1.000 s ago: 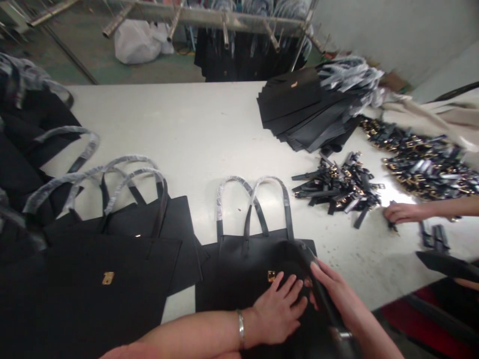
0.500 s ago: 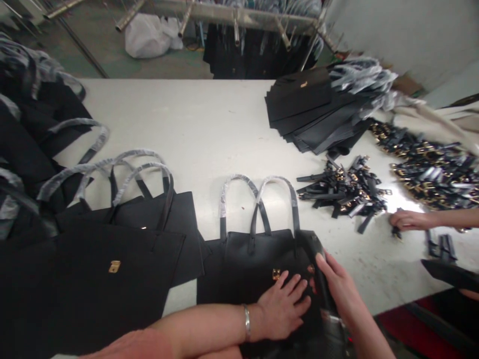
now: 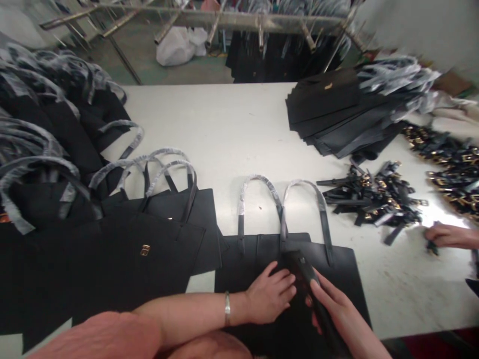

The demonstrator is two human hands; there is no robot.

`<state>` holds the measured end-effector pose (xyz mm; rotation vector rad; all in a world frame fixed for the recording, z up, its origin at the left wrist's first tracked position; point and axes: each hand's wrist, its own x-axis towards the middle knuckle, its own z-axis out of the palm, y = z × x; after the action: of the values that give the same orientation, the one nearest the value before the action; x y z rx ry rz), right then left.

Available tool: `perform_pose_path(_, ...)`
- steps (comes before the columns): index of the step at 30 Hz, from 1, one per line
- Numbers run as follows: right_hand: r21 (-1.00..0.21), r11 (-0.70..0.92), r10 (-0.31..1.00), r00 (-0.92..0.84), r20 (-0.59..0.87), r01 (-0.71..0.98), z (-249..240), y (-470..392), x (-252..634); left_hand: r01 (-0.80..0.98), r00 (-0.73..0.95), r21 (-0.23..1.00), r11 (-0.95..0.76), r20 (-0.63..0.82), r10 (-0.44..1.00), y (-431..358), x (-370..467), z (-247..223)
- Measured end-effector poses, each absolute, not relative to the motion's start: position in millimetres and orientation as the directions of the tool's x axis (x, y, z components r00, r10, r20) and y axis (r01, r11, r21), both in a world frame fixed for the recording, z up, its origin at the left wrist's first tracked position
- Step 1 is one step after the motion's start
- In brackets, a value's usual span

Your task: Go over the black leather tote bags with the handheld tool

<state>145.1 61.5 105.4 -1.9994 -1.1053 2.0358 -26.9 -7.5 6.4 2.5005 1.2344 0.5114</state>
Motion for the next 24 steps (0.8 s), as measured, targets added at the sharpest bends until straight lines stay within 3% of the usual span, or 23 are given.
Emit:
perform_pose_path(5, -0.558, -0.714, 0.547, -0.161, -0.822, 0.422, 101, 80, 120, 0.726, 0.585, 0.332, -0.602, 0.161, 0.795, -15, -47, -2)
perform_pose_path(13, -0.535, -0.671, 0.525, -0.18, -0.832, 0.514, 102, 79, 120, 0.731, 0.569, 0.349, -0.586, 0.163, 0.806, -12, -42, -2)
perform_pose_path(17, -0.589, -0.631, 0.579, -0.198, -0.791, 0.506, 96, 92, 104, 0.739, 0.559, 0.34, -0.582, 0.173, 0.811, -12, -43, -2)
perform_pose_path(21, -0.642, -0.616, 0.677, -0.111, -0.728, 0.457, 102, 100, 105, 0.744, 0.547, 0.339, -0.576, 0.186, 0.816, -13, -43, -1)
perform_pose_path(24, -0.6, -0.666, 0.649, -0.052, -0.759, 0.443, 112, 87, 124, 0.74, 0.552, 0.337, -0.581, 0.189, 0.812, -13, -44, 1)
